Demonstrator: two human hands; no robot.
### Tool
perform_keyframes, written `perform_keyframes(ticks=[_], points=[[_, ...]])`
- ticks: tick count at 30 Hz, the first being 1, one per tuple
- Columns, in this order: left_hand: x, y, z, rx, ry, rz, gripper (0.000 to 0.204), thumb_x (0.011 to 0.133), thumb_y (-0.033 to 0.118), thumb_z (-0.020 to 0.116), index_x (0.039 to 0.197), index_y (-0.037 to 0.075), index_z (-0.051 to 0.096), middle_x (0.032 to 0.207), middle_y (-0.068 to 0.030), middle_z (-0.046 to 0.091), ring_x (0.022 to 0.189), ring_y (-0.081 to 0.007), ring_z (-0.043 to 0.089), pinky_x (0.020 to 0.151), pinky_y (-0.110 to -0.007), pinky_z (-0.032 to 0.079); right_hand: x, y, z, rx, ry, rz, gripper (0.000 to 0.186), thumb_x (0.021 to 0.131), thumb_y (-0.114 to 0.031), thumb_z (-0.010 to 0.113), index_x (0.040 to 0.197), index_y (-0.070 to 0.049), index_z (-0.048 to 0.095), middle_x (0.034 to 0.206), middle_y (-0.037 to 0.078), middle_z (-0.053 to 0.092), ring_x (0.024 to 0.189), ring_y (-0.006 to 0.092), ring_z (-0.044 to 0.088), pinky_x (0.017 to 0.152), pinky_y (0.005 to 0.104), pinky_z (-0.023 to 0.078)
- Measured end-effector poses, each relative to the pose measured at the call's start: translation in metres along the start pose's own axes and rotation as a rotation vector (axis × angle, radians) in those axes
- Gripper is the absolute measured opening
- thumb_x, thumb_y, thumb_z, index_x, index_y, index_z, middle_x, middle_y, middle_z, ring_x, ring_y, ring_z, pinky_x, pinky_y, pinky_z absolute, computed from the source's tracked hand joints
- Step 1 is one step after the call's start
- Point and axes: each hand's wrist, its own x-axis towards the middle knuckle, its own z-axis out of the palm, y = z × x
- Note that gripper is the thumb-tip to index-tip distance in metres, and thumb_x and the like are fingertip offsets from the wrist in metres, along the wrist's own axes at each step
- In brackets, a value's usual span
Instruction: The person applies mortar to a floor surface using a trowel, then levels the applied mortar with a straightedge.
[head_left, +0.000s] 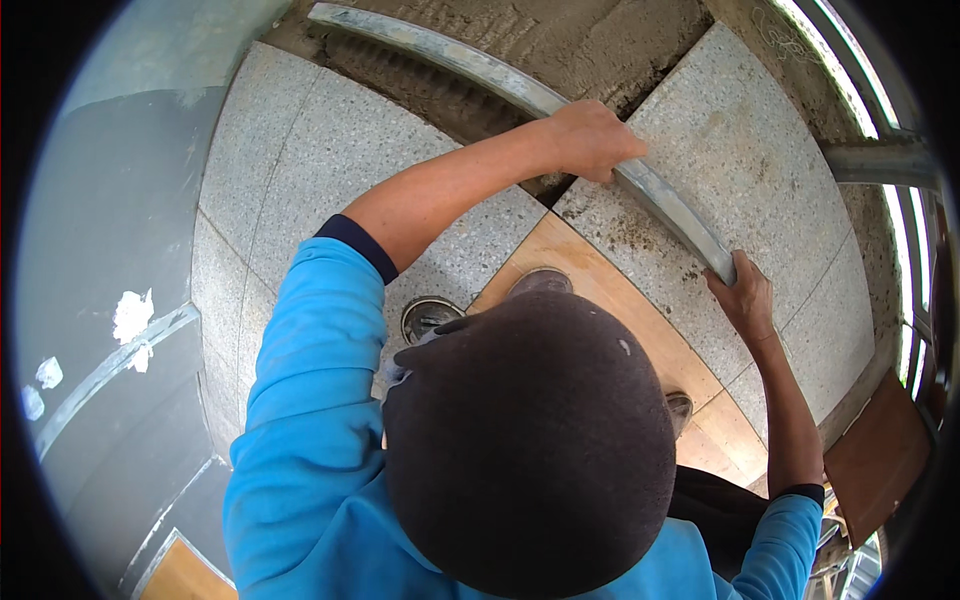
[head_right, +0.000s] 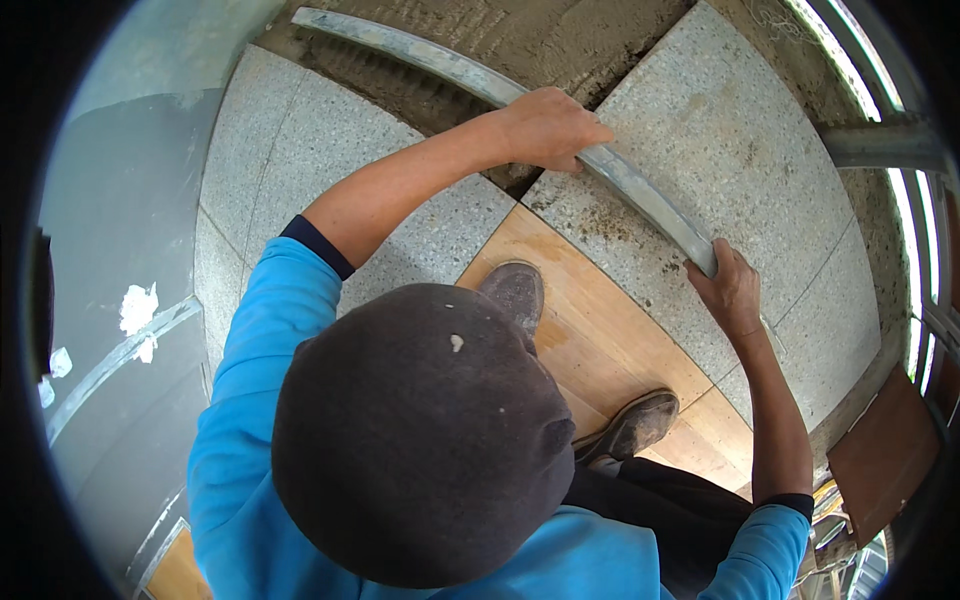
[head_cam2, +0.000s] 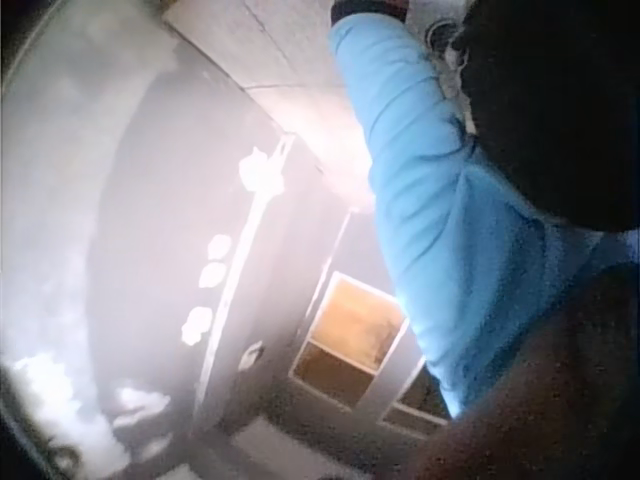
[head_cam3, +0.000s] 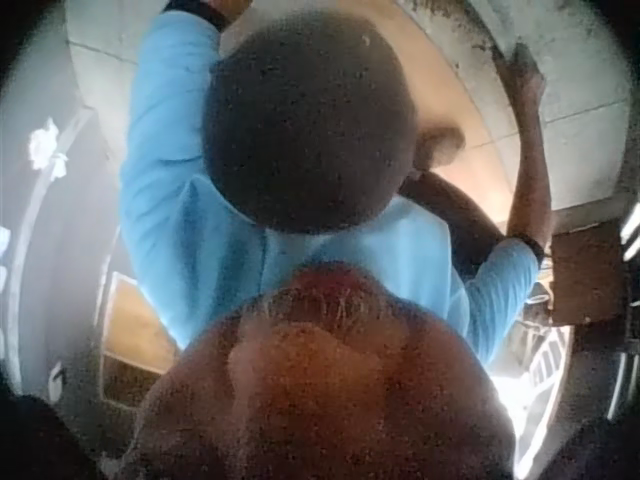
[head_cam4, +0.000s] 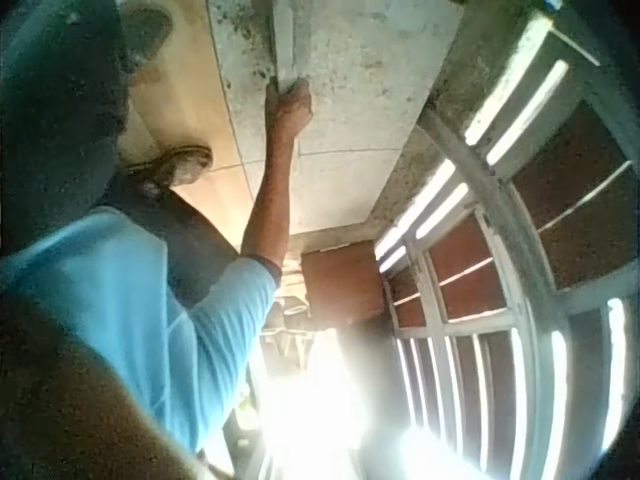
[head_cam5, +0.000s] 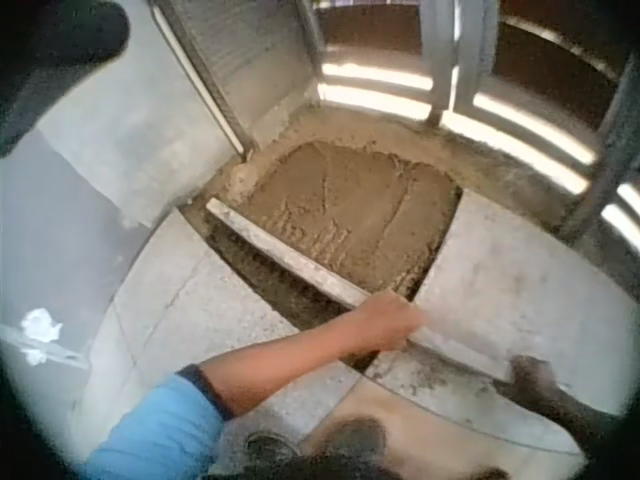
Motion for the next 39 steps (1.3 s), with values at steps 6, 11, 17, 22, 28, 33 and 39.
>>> perform_keyframes(ticks=[6, 11, 17, 22, 28, 33, 39], points=[[0.002, 0.001, -0.003, -0.005, 0.013, -0.009, 0.028, 0.075, 0.021, 0.081, 0.096, 0.01, 0.066, 0.085, -0.012, 0.073, 0.085, -0.035, 0.072, 0.071, -0.049, 0.056, 0.0, 0.002, -0.002, -0.026, -0.048, 0.048, 0.036, 0.084, -0.027, 0.079, 0.091, -0.004, 0.053, 0.077, 0.023, 0.064, 0.067, 0.043, 0.065, 0.059, 0.0501, 0.051], [0.002, -0.001, -0.003, -0.047, 0.002, 0.008, 0.027, 0.072, 0.02, 0.08, 0.093, 0.01, 0.066, 0.081, -0.0126, 0.072, 0.082, -0.0371, 0.071, 0.069, -0.05, 0.055, 0.002, -0.001, -0.003, -0.041, -0.098, 0.103, 0.036, 0.083, -0.027, 0.079, 0.092, -0.004, 0.054, 0.076, 0.022, 0.064, 0.067, 0.0421, 0.065, 0.06, 0.0493, 0.052], [0.006, -0.006, 0.0, -0.053, 0.055, -0.011, 0.026, 0.072, 0.02, 0.08, 0.09, 0.011, 0.064, 0.081, -0.012, 0.071, 0.082, -0.037, 0.071, 0.068, -0.05, 0.054, 0.008, 0.002, -0.004, -0.003, 0.015, 0.019, 0.039, 0.084, -0.028, 0.08, 0.09, -0.002, 0.051, 0.075, 0.024, 0.063, 0.066, 0.0439, 0.064, 0.059, 0.0496, 0.05], [0.012, -0.005, -0.002, -0.001, 0.03, -0.035, 0.027, 0.073, 0.02, 0.08, 0.093, 0.011, 0.065, 0.083, -0.0112, 0.072, 0.084, -0.0359, 0.071, 0.07, -0.049, 0.055, 0.01, 0.008, -0.007, -0.052, -0.023, 0.026, 0.035, 0.084, -0.026, 0.079, 0.096, -0.004, 0.054, 0.078, 0.023, 0.065, 0.069, 0.0429, 0.065, 0.06, 0.0493, 0.052], [0.017, -0.003, -0.004, -0.022, 0.0, -0.033, 0.026, 0.075, 0.021, 0.079, 0.096, 0.011, 0.067, 0.084, -0.0118, 0.072, 0.085, -0.0352, 0.071, 0.072, -0.049, 0.056, 0.01, 0.012, -0.007, -0.047, -0.039, 0.068, 0.036, 0.084, -0.027, 0.079, 0.094, -0.004, 0.053, 0.077, 0.022, 0.065, 0.068, 0.0417, 0.066, 0.059, 0.0485, 0.052], [0.019, -0.007, -0.001, 0.011, 0.036, -0.033, 0.028, 0.075, 0.021, 0.079, 0.097, 0.011, 0.066, 0.084, -0.0116, 0.072, 0.086, -0.0348, 0.071, 0.072, -0.049, 0.056, 0.014, 0.015, -0.009, -0.038, -0.031, 0.029, 0.036, 0.085, -0.028, 0.078, 0.092, -0.004, 0.052, 0.077, 0.021, 0.065, 0.066, 0.0411, 0.065, 0.059, 0.0489, 0.052], [0.029, -0.013, 0.0, 0.066, 0.03, -0.049, 0.032, 0.075, 0.024, 0.081, 0.1, 0.011, 0.065, 0.088, -0.0129, 0.072, 0.089, -0.0347, 0.071, 0.073, -0.049, 0.056, 0.024, 0.019, -0.012, -0.053, 0.029, 0.007, 0.037, 0.085, -0.028, 0.079, 0.091, -0.004, 0.052, 0.076, 0.021, 0.065, 0.068, 0.0408, 0.065, 0.06, 0.0489, 0.052]])
